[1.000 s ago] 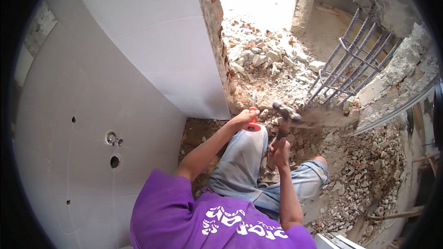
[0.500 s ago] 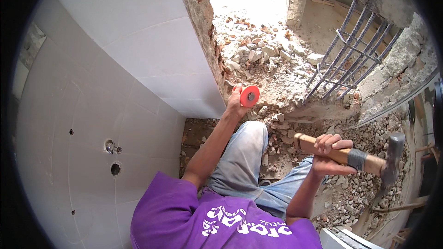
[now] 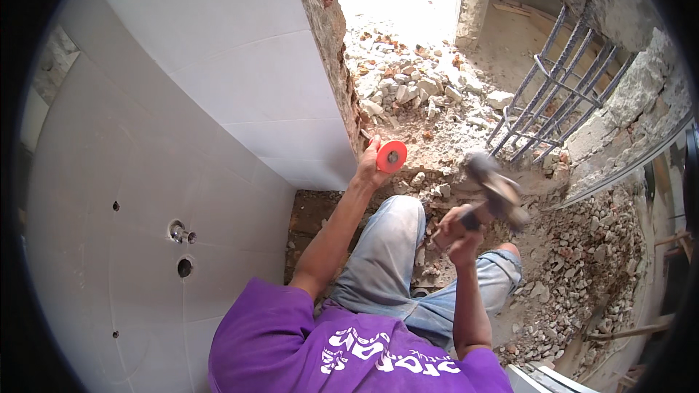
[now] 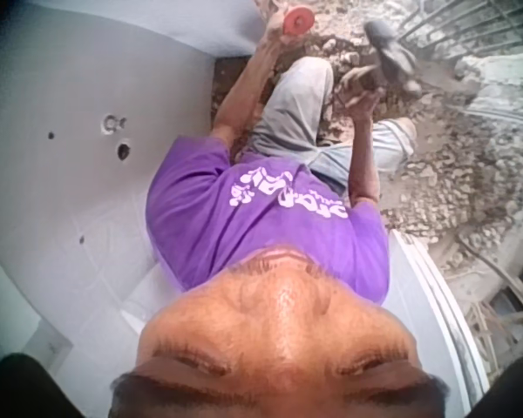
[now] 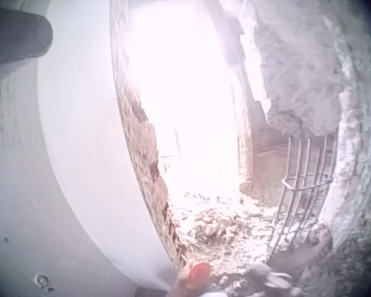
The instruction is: The person sits on the floor and uses a hammer and chisel to break apart a wall section. They repeatedly strike the chisel against the wall to remove debris and expose the underlying structure.
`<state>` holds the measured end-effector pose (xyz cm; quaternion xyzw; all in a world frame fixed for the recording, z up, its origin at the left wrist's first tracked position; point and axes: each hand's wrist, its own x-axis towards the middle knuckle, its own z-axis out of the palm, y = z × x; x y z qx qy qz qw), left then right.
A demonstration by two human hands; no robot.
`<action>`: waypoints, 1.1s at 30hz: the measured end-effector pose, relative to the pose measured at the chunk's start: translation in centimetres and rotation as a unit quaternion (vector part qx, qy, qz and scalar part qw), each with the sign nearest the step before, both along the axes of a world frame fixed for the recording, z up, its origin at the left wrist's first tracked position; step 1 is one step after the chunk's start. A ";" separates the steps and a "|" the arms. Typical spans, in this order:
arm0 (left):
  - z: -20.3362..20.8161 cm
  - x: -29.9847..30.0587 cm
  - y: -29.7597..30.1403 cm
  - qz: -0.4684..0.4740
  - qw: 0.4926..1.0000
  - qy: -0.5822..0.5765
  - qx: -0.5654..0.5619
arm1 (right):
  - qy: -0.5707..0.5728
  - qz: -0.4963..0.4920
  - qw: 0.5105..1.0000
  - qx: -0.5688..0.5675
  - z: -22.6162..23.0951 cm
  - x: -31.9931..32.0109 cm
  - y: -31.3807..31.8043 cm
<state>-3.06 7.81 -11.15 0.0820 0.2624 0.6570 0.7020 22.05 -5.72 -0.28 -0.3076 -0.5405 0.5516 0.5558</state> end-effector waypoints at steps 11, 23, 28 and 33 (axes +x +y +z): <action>1.5 2.9 -1.8 -0.102 0.993 0.038 -0.038 | -0.224 0.005 0.967 -0.123 -10.8 -1.1 2.7; 1.4 1.0 -1.6 0.021 0.998 0.050 -0.019 | 0.017 -0.125 0.986 0.109 5.1 7.6 0.4; 3.4 0.6 0.2 0.026 0.997 -0.072 -0.029 | 0.171 -0.078 0.909 0.373 14.0 6.8 1.1; 4.7 0.6 1.0 0.015 0.995 -0.097 0.026 | 0.049 -0.080 0.948 0.305 4.1 -1.0 3.6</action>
